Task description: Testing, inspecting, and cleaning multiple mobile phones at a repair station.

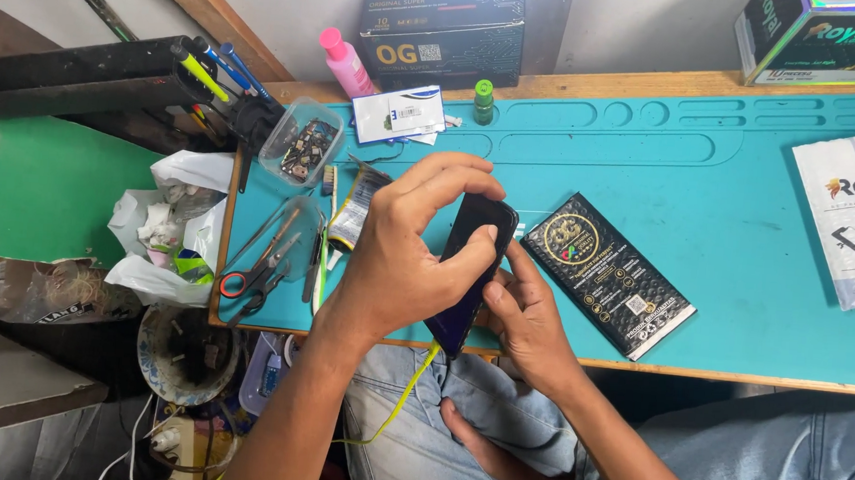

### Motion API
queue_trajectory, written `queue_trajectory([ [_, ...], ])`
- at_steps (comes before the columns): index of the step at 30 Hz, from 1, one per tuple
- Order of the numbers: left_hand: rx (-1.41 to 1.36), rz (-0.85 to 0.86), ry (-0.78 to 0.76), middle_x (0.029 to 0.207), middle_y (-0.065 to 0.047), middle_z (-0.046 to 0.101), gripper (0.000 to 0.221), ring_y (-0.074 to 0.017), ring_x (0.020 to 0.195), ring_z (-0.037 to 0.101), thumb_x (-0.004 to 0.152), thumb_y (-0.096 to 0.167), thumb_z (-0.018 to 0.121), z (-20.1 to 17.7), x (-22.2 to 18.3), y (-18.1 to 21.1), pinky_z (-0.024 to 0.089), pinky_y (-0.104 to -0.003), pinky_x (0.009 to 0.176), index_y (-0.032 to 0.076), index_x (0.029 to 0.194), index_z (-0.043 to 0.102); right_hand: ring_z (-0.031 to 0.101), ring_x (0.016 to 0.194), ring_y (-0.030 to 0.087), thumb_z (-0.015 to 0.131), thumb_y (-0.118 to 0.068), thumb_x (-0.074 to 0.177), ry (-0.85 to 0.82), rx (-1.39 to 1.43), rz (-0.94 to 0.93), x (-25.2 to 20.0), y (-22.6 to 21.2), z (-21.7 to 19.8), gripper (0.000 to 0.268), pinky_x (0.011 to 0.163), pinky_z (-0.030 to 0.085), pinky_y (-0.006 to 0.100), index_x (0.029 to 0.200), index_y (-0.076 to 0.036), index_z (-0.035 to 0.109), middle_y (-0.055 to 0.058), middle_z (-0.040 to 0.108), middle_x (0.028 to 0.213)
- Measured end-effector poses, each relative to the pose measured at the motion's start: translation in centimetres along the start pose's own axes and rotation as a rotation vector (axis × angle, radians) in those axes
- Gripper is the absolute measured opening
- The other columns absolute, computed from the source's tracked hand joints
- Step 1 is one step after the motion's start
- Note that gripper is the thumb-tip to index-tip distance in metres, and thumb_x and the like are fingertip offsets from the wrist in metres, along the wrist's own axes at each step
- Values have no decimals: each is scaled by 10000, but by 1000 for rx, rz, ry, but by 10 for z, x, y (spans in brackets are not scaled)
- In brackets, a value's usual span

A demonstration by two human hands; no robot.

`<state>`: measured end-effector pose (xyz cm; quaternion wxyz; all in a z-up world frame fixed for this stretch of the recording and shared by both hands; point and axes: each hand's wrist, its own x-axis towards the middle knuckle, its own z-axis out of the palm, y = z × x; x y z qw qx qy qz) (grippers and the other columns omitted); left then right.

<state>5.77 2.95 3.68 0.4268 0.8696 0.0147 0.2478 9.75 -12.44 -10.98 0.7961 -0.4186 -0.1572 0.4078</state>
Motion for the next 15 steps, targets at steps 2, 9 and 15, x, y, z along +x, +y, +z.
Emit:
queue_trajectory([
  [2, 14, 14, 15, 1141, -155, 727, 190, -282, 1126, 730, 868, -2, 647, 1, -2, -3, 567, -380, 1016, 33, 1049, 690, 725, 947, 148, 725, -440, 992, 4, -1, -1, 0, 2, -2, 843, 809, 649, 355, 1687, -121, 369, 37, 709, 1073],
  [9, 125, 42, 33, 1201, -153, 683, 191, -285, 1072, 733, 914, -41, 606, -1, -11, -12, 582, -375, 940, 49, 1055, 699, 682, 877, 94, 714, -453, 1006, -8, -18, -12, -3, 6, -5, 771, 781, 608, 307, 1638, -96, 455, -4, 681, 996],
  [15, 136, 49, 35, 1225, -161, 679, 199, -281, 1055, 738, 919, -41, 607, -1, -12, -13, 581, -363, 902, 55, 1051, 720, 699, 915, 108, 704, -450, 1019, -22, -8, -15, -3, 3, -4, 772, 817, 622, 324, 1647, -88, 440, 11, 710, 1045],
])
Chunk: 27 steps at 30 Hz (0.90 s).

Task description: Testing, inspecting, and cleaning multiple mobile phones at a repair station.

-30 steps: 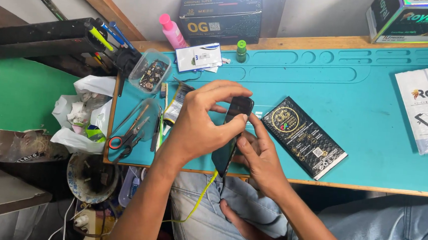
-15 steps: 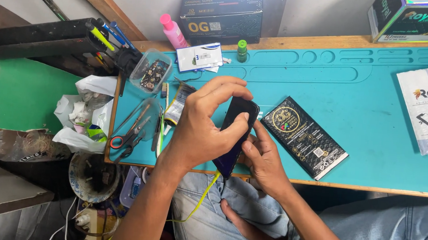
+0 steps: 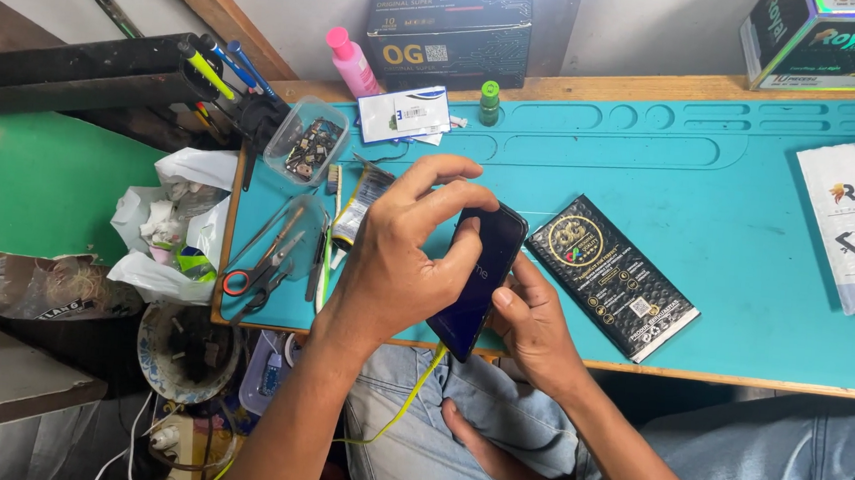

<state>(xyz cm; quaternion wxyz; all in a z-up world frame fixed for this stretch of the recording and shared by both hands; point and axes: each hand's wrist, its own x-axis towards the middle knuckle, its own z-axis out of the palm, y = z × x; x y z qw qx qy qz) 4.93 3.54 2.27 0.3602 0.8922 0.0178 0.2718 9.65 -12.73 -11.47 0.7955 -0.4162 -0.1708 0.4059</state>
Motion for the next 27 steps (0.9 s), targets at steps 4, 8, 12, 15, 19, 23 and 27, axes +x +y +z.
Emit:
queue_trajectory([
  [4, -2, 8, -10, 1215, -162, 679, 180, -288, 1074, 735, 930, -31, 604, -1, 2, 2, 581, -374, 926, 56, 1051, 706, 693, 872, 97, 707, -471, 1002, 17, -12, 18, 0, 1, -1, 773, 763, 613, 302, 1636, -102, 462, -4, 693, 986],
  [8, -14, 27, -6, 1199, -170, 675, 178, -295, 1086, 725, 930, -45, 605, 1, 1, 1, 577, -380, 948, 44, 1053, 698, 641, 844, 73, 734, -466, 992, 14, -5, -4, 0, 4, -1, 816, 746, 564, 275, 1655, -85, 447, -22, 656, 964],
  [12, -20, 45, -1, 1185, -181, 682, 168, -303, 1099, 726, 930, -60, 608, 1, 2, 2, 575, -385, 970, 31, 1043, 693, 669, 865, 86, 731, -473, 987, 18, -25, 8, 1, 3, -2, 820, 766, 590, 292, 1656, -91, 450, -14, 676, 986],
  [15, -29, 47, -2, 1174, -176, 680, 174, -302, 1089, 723, 927, -69, 606, 1, 3, 2, 573, -383, 967, 26, 1044, 693, 680, 869, 93, 739, -474, 982, 22, -19, 7, 1, 3, -2, 808, 768, 600, 296, 1638, -85, 470, -3, 682, 1005],
  [19, -31, 52, 7, 1167, -176, 682, 175, -304, 1075, 726, 927, -76, 610, 1, 2, 2, 580, -383, 965, 17, 1049, 694, 701, 910, 109, 728, -467, 1000, -1, -6, -11, 1, 1, -1, 806, 797, 626, 320, 1650, -83, 446, 11, 693, 1058],
  [23, -37, 44, -4, 1175, -178, 682, 176, -301, 1084, 724, 927, -75, 604, 0, 2, 2, 578, -382, 968, 18, 1046, 695, 696, 945, 104, 729, -478, 998, -3, -6, -8, 1, 0, 0, 816, 826, 618, 317, 1652, -82, 444, 8, 703, 1077],
  [27, -55, 34, -34, 1161, -168, 665, 205, -291, 1077, 707, 898, -82, 565, -1, 3, 1, 561, -375, 967, 18, 1038, 676, 668, 926, 80, 745, -464, 988, 8, 6, 0, 2, 3, -1, 807, 815, 599, 294, 1641, -85, 460, -12, 675, 1036],
])
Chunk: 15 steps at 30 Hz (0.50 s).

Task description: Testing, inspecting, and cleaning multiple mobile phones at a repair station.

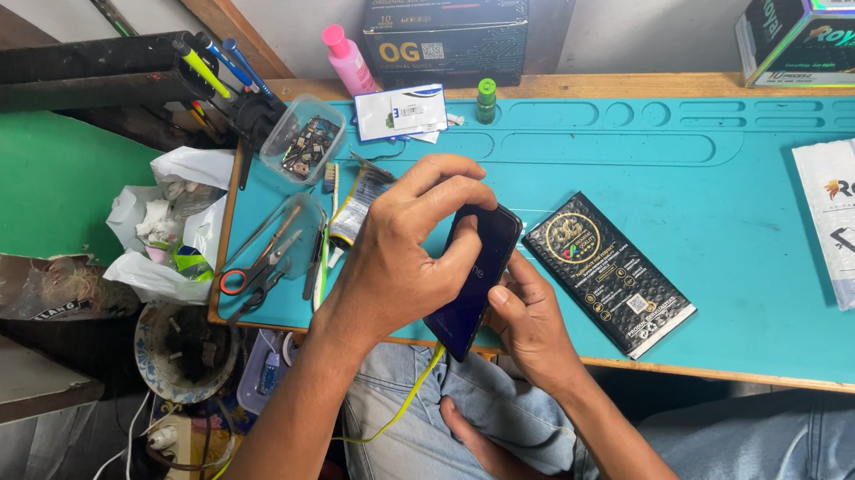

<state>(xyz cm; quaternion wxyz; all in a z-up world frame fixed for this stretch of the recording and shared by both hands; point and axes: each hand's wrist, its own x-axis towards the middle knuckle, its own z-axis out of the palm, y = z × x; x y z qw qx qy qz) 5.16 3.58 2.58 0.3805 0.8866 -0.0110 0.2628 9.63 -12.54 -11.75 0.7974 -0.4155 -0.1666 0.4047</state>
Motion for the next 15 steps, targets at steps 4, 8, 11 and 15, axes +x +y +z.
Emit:
queue_trajectory([
  [4, -11, -16, -32, 1129, -132, 620, 197, -257, 983, 665, 870, -95, 536, -1, 1, 0, 517, -354, 861, 45, 985, 615, 676, 918, 104, 750, -463, 985, -17, -8, -7, 0, -4, 4, 817, 798, 617, 312, 1643, -74, 459, 14, 676, 1057],
  [8, -21, -42, -29, 1159, -132, 630, 225, -273, 1032, 649, 867, -92, 528, 2, -1, -2, 502, -367, 854, 54, 1026, 595, 701, 926, 103, 722, -478, 1006, -10, 45, -10, 1, -4, 5, 790, 818, 615, 317, 1637, -80, 460, -3, 700, 1105],
  [11, -53, -175, 20, 1211, -104, 665, 269, -255, 1133, 685, 933, -22, 555, 3, -9, 2, 559, -361, 887, 85, 1173, 617, 724, 1075, 179, 697, -494, 999, 20, 74, 8, 3, -10, 8, 781, 883, 632, 384, 1627, -88, 470, 44, 701, 1273],
  [15, -161, -469, 116, 1245, -265, 688, 348, -482, 1173, 730, 1000, 87, 622, 5, -36, -5, 657, -520, 897, 40, 1344, 626, 775, 989, 316, 525, -349, 1084, 155, 150, -26, 13, 8, -2, 616, 868, 687, 607, 1656, -134, 448, 211, 734, 1201],
])
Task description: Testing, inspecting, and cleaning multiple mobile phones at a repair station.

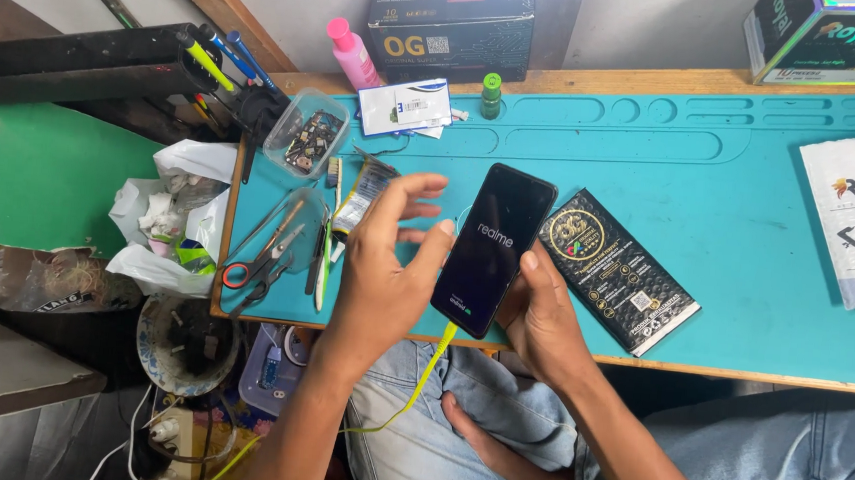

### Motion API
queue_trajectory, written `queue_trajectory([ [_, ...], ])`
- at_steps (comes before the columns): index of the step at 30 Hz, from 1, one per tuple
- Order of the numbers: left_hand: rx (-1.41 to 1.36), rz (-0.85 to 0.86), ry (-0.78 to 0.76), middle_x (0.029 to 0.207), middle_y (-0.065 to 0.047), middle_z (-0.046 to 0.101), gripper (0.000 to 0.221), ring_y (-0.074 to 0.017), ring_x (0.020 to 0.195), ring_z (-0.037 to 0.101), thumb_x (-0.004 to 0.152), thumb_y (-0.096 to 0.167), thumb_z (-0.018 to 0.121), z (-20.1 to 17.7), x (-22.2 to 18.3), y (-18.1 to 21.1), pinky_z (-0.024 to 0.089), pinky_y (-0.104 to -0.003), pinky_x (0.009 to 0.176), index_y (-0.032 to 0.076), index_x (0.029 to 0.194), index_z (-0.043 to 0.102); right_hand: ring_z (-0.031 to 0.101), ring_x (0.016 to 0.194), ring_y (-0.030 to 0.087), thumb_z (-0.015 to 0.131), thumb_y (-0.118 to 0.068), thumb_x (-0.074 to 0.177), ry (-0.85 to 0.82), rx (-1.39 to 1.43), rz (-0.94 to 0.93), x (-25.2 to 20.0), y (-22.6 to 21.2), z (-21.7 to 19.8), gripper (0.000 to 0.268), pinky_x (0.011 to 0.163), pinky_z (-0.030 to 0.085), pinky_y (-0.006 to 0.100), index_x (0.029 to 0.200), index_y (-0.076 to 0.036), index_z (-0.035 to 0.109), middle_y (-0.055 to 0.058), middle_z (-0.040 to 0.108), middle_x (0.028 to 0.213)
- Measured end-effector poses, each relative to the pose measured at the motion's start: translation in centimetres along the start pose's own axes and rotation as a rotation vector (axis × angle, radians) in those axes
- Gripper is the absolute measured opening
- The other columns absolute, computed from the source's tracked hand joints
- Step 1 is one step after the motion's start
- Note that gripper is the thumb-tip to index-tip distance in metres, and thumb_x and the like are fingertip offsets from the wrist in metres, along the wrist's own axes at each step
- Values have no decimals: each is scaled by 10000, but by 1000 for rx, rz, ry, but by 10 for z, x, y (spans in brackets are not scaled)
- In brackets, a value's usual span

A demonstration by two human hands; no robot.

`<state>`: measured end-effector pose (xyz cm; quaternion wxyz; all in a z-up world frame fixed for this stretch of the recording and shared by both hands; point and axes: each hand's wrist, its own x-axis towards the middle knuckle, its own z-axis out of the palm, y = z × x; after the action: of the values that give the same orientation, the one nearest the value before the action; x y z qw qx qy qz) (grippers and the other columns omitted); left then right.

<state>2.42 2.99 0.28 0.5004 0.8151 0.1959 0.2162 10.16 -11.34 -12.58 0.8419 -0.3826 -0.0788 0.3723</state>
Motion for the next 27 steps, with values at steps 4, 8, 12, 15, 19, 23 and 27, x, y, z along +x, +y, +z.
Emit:
queue_trajectory([
  [4, -22, -132, 14, 1226, -305, 714, 417, -476, 1132, 751, 994, 185, 679, -2, -35, -12, 659, -513, 886, -9, 1361, 643, 756, 1060, 365, 491, -373, 1083, 57, -16, 56, -5, -15, 10, 625, 895, 659, 669, 1676, -191, 415, 224, 713, 1278],
  [8, -16, -38, 0, 1270, -209, 733, 490, -417, 1185, 746, 887, 215, 822, -2, -64, -7, 622, -473, 937, 60, 1335, 695, 750, 1091, 342, 472, -377, 1101, 75, -28, 50, -11, -18, 25, 628, 906, 664, 649, 1698, -216, 359, 201, 701, 1315],
  [12, -33, 62, -1, 1369, -237, 692, 500, -457, 1272, 709, 859, 204, 817, -4, -75, 3, 584, -524, 1031, 68, 1329, 710, 749, 1092, 318, 472, -408, 1103, 89, -81, 33, -13, -18, 23, 627, 902, 672, 637, 1692, -239, 343, 185, 701, 1311],
  [15, -48, 75, 29, 1315, -255, 714, 466, -470, 1169, 752, 844, 192, 819, -6, -76, 7, 611, -510, 994, 56, 1281, 734, 736, 1152, 369, 471, -435, 1090, 135, -137, 62, -12, 16, -36, 645, 905, 657, 629, 1684, -221, 336, 237, 670, 1380],
  [19, -72, 63, 75, 1280, -191, 741, 523, -382, 1126, 783, 819, 213, 871, -4, -82, 1, 625, -429, 974, 79, 1301, 718, 736, 1214, 368, 456, -429, 1096, 100, -60, 21, -23, -36, 56, 584, 954, 650, 610, 1633, -206, 405, 262, 695, 1387],
  [23, -40, 43, 174, 1171, -188, 772, 529, -345, 997, 799, 842, 165, 874, -5, -87, -1, 648, -398, 899, 70, 1334, 702, 726, 1227, 397, 400, -509, 1072, 138, 117, 138, -29, -49, 80, 635, 1015, 610, 636, 1568, -140, 545, 233, 701, 1399],
  [27, -306, -87, 224, 1114, -170, 805, 298, -191, 958, 744, 957, 13, 673, -2, -91, -14, 644, -365, 889, 30, 1238, 770, 665, 1315, 481, 356, -555, 1038, 243, 236, 210, -34, -59, 99, 667, 1087, 532, 706, 1517, -136, 557, 301, 660, 1455],
])
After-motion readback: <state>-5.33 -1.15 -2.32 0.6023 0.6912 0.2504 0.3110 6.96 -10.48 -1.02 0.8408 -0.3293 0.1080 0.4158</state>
